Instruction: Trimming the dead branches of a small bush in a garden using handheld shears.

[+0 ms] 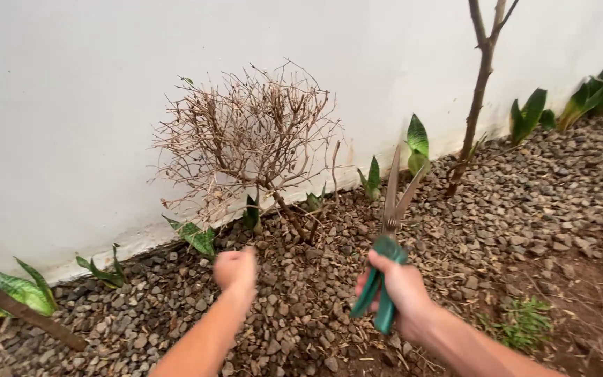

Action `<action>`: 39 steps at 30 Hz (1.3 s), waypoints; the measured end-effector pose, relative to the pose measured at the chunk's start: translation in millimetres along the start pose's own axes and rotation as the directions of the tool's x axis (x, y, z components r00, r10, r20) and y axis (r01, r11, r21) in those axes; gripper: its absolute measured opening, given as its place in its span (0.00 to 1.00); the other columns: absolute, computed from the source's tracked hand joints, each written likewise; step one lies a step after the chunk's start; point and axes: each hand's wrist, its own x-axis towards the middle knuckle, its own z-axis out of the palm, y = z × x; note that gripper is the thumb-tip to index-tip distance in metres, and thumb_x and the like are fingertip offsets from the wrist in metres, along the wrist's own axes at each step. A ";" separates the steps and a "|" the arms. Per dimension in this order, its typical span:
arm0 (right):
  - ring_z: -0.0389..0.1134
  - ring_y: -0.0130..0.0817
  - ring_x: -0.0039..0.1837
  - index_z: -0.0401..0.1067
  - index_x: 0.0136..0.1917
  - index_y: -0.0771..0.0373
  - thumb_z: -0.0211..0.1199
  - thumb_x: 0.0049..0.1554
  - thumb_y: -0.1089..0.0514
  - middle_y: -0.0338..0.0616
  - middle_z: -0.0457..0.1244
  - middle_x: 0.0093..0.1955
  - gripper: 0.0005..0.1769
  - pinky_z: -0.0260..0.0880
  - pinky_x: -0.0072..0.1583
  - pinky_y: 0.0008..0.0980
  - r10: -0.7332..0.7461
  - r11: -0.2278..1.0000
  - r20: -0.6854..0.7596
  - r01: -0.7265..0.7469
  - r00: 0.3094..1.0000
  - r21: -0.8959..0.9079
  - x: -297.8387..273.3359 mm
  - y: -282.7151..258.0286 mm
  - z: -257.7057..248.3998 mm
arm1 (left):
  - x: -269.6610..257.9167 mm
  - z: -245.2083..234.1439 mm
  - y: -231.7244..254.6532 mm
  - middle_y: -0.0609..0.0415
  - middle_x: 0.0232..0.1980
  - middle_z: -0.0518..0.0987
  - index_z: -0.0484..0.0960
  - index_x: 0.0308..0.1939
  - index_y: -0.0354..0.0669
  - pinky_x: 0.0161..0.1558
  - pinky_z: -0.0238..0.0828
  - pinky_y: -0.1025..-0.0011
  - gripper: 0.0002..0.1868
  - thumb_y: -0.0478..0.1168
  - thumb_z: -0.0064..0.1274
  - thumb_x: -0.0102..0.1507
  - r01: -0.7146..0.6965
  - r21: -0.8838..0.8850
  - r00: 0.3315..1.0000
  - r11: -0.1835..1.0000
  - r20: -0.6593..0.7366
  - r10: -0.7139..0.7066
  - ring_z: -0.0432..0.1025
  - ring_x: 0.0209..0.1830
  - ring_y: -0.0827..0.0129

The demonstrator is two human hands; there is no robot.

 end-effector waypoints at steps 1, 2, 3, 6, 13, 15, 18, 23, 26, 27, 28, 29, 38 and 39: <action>0.70 0.41 0.40 0.70 0.48 0.66 0.56 0.62 0.48 0.50 0.68 0.38 0.17 0.75 0.46 0.41 0.006 1.000 0.007 -0.007 1.000 0.006 0.4 16.5 -2.7 | 13.6 -16.8 1.9 0.46 0.42 0.84 0.83 0.38 0.37 0.48 0.74 0.62 0.14 0.44 0.66 0.60 -0.002 0.009 1.000 1.000 -0.007 0.002 0.77 0.41 0.58; 0.70 0.41 0.40 0.70 0.47 0.66 0.57 0.62 0.48 0.50 0.68 0.37 0.17 0.74 0.45 0.42 0.048 0.997 -0.030 -0.050 0.998 -0.051 0.6 33.1 -4.7 | 27.3 -34.1 4.0 0.44 0.45 0.83 0.81 0.44 0.36 0.48 0.73 0.62 0.17 0.42 0.67 0.59 0.003 -0.075 0.995 0.997 -0.101 -0.010 0.76 0.43 0.58; 0.70 0.41 0.39 0.69 0.47 0.65 0.58 0.61 0.47 0.50 0.68 0.36 0.17 0.72 0.44 0.42 0.084 0.990 -0.069 -0.090 0.994 -0.105 1.7 48.2 -5.7 | 42.6 -50.2 8.6 0.43 0.48 0.82 0.79 0.50 0.35 0.49 0.73 0.62 0.21 0.39 0.68 0.57 -0.005 -0.161 0.981 0.987 -0.192 -0.026 0.75 0.44 0.57; 0.71 0.47 0.38 0.72 0.46 0.71 0.65 0.57 0.47 0.54 0.68 0.36 0.21 0.71 0.44 0.45 0.290 0.943 -0.099 -0.302 0.952 -0.142 43.5 122.7 -26.6 | 57.9 -84.9 31.2 0.56 0.58 0.78 0.74 0.63 0.44 0.41 0.69 0.59 0.32 0.37 0.65 0.55 -0.051 -0.274 0.989 0.960 0.118 0.086 0.74 0.46 0.67; 0.70 0.38 0.41 0.77 0.50 0.68 0.72 0.56 0.49 0.46 0.68 0.39 0.20 0.71 0.48 0.36 0.451 0.778 -0.021 -0.405 0.892 -0.480 73.2 176.4 -25.2 | 66.8 -67.3 41.4 0.51 0.47 0.86 0.85 0.56 0.36 0.35 0.68 0.68 0.20 0.39 0.64 0.61 -0.306 -0.351 0.899 0.885 0.200 0.390 0.72 0.32 0.70; 0.72 0.34 0.42 0.75 0.51 0.65 0.69 0.57 0.47 0.42 0.70 0.39 0.19 0.74 0.49 0.33 0.466 0.715 0.154 -0.269 0.871 -0.645 62.8 154.4 -3.2 | 54.8 -73.1 52.5 0.49 0.41 0.88 0.88 0.47 0.32 0.38 0.70 0.75 0.14 0.42 0.63 0.66 -0.485 -0.130 0.862 0.865 0.096 0.498 0.72 0.33 0.76; 0.73 0.34 0.39 0.71 0.51 0.67 0.68 0.59 0.48 0.45 0.69 0.38 0.19 0.76 0.45 0.34 0.447 0.717 0.218 -0.202 0.868 -0.667 35.3 119.3 34.8 | 44.0 -76.8 57.8 0.50 0.40 0.86 0.87 0.48 0.35 0.32 0.67 0.74 0.13 0.41 0.59 0.65 -0.347 -0.225 0.910 0.910 0.152 0.385 0.69 0.29 0.75; 0.69 0.37 0.32 0.67 0.48 0.69 0.65 0.60 0.49 0.48 0.66 0.34 0.20 0.72 0.36 0.36 0.455 0.733 0.180 -0.252 0.872 -0.632 10.6 81.4 66.1 | 28.3 -90.3 53.9 0.55 0.39 0.84 0.82 0.46 0.40 0.30 0.72 0.70 0.12 0.44 0.57 0.64 -0.179 -0.387 0.908 0.905 0.290 0.304 0.76 0.29 0.72; 0.68 0.37 0.31 0.66 0.47 0.69 0.65 0.61 0.49 0.48 0.66 0.33 0.19 0.71 0.34 0.37 0.454 0.722 0.160 -0.257 0.877 -0.643 13.0 83.3 65.3 | 43.3 -74.9 30.8 0.51 0.39 0.84 0.83 0.46 0.37 0.32 0.73 0.72 0.13 0.43 0.59 0.64 -0.344 -0.338 0.859 0.876 0.264 0.439 0.75 0.32 0.71; 0.68 0.37 0.31 0.66 0.48 0.69 0.64 0.61 0.50 0.48 0.66 0.33 0.19 0.71 0.34 0.38 0.441 0.721 0.155 -0.245 0.884 -0.649 14.5 83.4 65.4 | 52.8 -67.4 23.0 0.45 0.38 0.85 0.86 0.46 0.34 0.33 0.71 0.74 0.13 0.41 0.62 0.63 -0.477 -0.295 0.816 0.828 0.202 0.542 0.73 0.33 0.69; 0.68 0.37 0.31 0.66 0.48 0.69 0.64 0.61 0.50 0.48 0.66 0.33 0.19 0.71 0.34 0.38 0.443 0.715 0.156 -0.243 0.883 -0.655 21.3 88.3 62.1 | 53.3 -65.4 25.6 0.45 0.38 0.85 0.86 0.46 0.34 0.33 0.71 0.74 0.13 0.41 0.62 0.63 -0.474 -0.295 0.820 0.830 0.196 0.538 0.73 0.33 0.69; 0.68 0.37 0.31 0.67 0.49 0.68 0.65 0.61 0.49 0.47 0.66 0.33 0.18 0.71 0.34 0.37 0.423 0.706 0.152 -0.220 0.893 -0.673 27.5 93.5 57.2 | 52.7 -62.1 28.3 0.48 0.40 0.86 0.86 0.47 0.35 0.35 0.72 0.76 0.13 0.41 0.61 0.65 -0.493 -0.307 0.836 0.814 0.090 0.541 0.75 0.35 0.71; 0.70 0.34 0.38 0.66 0.56 0.63 0.63 0.62 0.46 0.45 0.67 0.40 0.20 0.72 0.38 0.35 0.502 0.720 0.126 -0.333 0.856 -0.609 26.4 88.7 45.8 | 65.0 -63.9 21.0 0.53 0.42 0.84 0.82 0.52 0.39 0.28 0.71 0.79 0.14 0.41 0.58 0.65 0.098 -0.575 0.970 0.812 0.238 0.051 0.74 0.28 0.76; 0.71 0.34 0.39 0.65 0.57 0.61 0.62 0.63 0.46 0.45 0.67 0.41 0.19 0.73 0.39 0.36 0.540 0.721 0.142 -0.368 0.830 -0.587 25.1 86.3 46.2 | 72.7 -61.5 14.6 0.54 0.43 0.84 0.84 0.52 0.39 0.29 0.72 0.80 0.14 0.40 0.60 0.64 0.067 -0.516 0.972 0.854 0.227 0.061 0.73 0.29 0.80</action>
